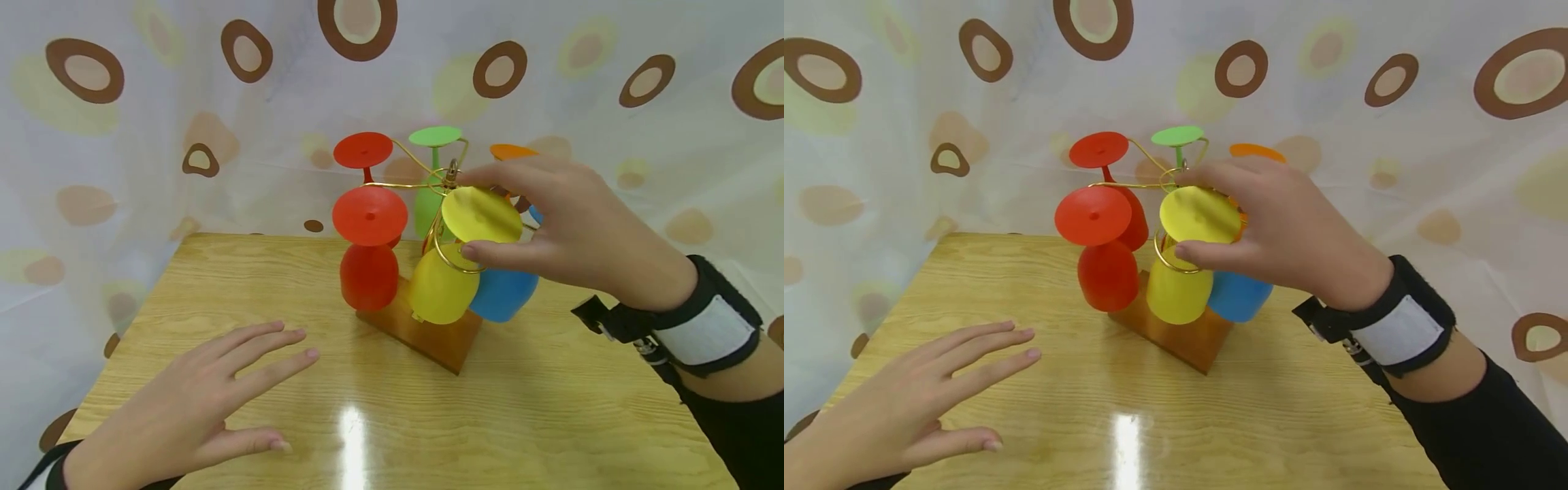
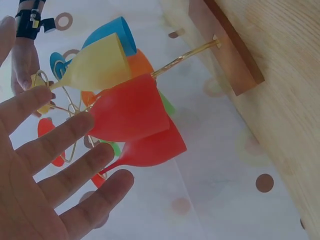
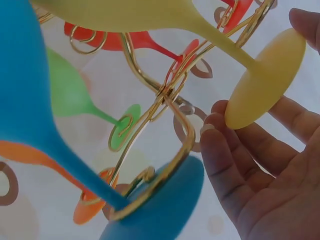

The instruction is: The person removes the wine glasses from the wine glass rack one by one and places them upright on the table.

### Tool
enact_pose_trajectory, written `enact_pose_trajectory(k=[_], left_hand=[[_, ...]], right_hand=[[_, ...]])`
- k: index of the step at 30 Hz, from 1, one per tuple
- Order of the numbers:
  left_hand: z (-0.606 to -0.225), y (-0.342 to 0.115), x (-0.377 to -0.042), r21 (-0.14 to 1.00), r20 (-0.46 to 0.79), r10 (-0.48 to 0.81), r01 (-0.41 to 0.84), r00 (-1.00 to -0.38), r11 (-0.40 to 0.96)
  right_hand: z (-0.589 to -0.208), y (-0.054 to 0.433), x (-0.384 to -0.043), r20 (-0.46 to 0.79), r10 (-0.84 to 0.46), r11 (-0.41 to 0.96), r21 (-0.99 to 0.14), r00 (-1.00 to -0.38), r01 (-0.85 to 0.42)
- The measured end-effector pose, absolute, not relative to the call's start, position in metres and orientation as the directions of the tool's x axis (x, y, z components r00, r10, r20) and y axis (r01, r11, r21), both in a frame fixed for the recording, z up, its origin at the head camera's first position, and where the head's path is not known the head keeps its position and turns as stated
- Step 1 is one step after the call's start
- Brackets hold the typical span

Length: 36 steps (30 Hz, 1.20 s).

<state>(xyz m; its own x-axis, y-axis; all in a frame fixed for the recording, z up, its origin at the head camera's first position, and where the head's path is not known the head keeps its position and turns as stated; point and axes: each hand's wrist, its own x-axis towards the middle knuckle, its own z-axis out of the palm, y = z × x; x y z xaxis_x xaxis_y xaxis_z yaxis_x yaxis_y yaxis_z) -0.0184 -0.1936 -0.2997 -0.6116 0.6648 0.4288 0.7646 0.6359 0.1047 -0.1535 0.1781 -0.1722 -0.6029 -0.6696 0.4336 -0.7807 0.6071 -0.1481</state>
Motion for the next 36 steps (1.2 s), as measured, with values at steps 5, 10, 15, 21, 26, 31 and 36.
enact_pose_trajectory(k=[5,10,15,21,26,31,36], left_hand=[[-0.297,-0.196,-0.018,0.127,0.427,0.648,0.751,-0.631,0.648],[-0.294,-0.198,-0.019,0.135,0.446,0.641,0.755,-0.625,0.642],[-0.293,-0.196,-0.022,0.158,0.486,0.634,0.774,-0.601,0.613],[-0.299,-0.189,-0.029,0.180,0.527,0.622,0.791,-0.579,0.585],[-0.310,-0.177,-0.035,0.230,0.539,0.602,0.791,-0.589,0.568],[-0.323,-0.162,-0.040,0.245,0.550,0.616,0.814,-0.564,0.526],[-0.328,-0.155,-0.040,0.341,0.532,0.574,0.778,-0.622,0.528]], right_hand=[[-0.175,0.189,-0.145,0.454,-0.666,0.608,-0.130,-0.592,-0.783],[-0.181,0.196,-0.131,0.522,-0.658,0.576,-0.115,-0.542,-0.810],[-0.187,0.196,-0.114,0.586,-0.660,0.518,-0.097,-0.469,-0.850],[-0.195,0.181,-0.101,0.638,-0.685,0.371,-0.111,-0.352,-0.922],[-0.211,0.163,-0.094,0.654,-0.679,0.271,-0.201,-0.335,-0.941],[-0.231,0.148,-0.091,0.673,-0.656,0.156,-0.322,-0.341,-0.934],[-0.242,0.141,-0.094,0.741,-0.560,0.041,-0.421,-0.370,-0.906]])
